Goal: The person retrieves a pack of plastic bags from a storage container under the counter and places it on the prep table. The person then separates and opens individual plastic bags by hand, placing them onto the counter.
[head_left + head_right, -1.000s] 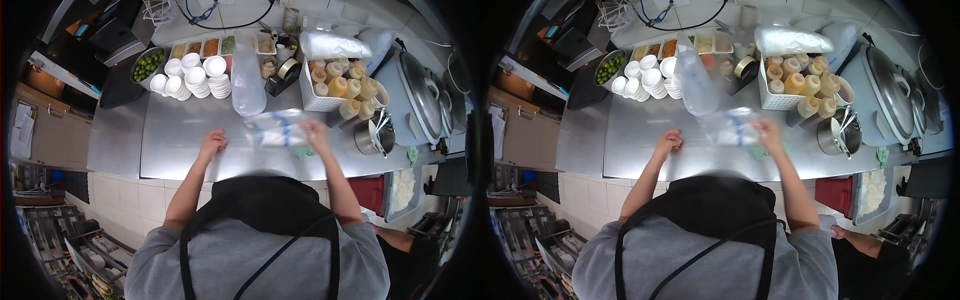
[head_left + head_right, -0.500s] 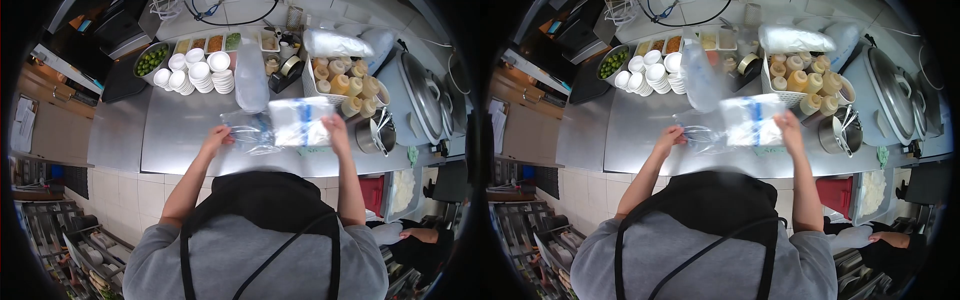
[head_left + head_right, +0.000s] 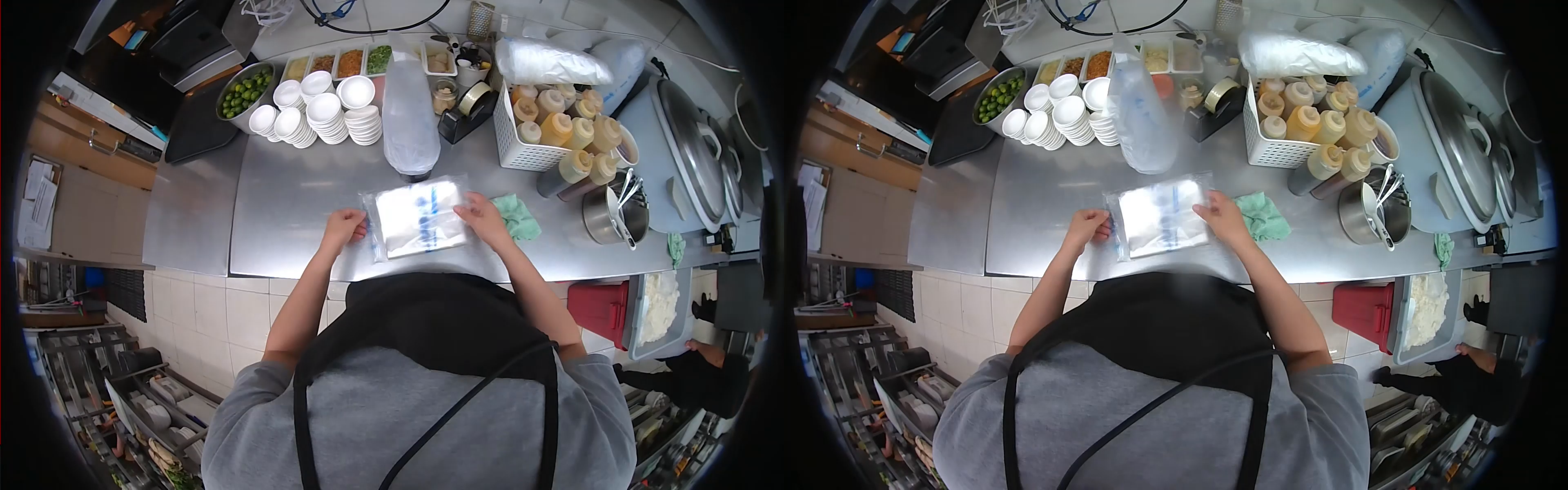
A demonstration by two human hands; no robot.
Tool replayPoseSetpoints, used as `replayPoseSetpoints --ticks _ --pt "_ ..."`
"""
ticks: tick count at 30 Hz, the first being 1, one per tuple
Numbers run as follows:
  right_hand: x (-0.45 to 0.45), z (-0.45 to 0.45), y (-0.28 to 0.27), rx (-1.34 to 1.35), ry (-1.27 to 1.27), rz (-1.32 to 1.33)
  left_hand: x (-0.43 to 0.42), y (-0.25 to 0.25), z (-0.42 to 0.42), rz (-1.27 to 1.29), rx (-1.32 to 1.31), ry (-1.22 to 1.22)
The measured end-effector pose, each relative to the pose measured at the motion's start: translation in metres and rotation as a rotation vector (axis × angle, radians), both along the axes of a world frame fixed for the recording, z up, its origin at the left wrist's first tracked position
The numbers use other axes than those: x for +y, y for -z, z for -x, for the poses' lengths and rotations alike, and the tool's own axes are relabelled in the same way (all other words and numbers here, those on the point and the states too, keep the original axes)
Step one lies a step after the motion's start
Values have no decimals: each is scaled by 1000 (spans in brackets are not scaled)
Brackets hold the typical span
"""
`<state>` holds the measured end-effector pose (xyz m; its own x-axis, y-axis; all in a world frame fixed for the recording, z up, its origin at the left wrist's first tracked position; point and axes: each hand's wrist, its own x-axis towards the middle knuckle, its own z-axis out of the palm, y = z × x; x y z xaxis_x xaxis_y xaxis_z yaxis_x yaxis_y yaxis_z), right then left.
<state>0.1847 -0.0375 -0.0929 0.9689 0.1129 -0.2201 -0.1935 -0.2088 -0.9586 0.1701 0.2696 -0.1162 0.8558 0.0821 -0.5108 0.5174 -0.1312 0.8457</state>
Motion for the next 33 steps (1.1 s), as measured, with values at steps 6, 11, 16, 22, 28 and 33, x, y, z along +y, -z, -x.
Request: replayPoseSetpoints --ticks 6,11,16,22,28,33 --pt "-53 12 -16 -600 -77 1068 1 -19 3 -572 -528 53" --pt "-82 12 8 -575 -226 1358 -38 -17 -8 -467 -621 213" --pt "-32 -4 -26 -655 -225 1155 -62 -8 -6 -457 -629 403" --pt "35 -12 14 -1000 -449 942 -63 -19 -2 -551 -881 328" --pt "26 3 -48 -797 -364 605 -61 -35 5 -11 -263 405" --pt "32 8 -89 -585 -452 489 -67 -60 11 -129 -444 605"
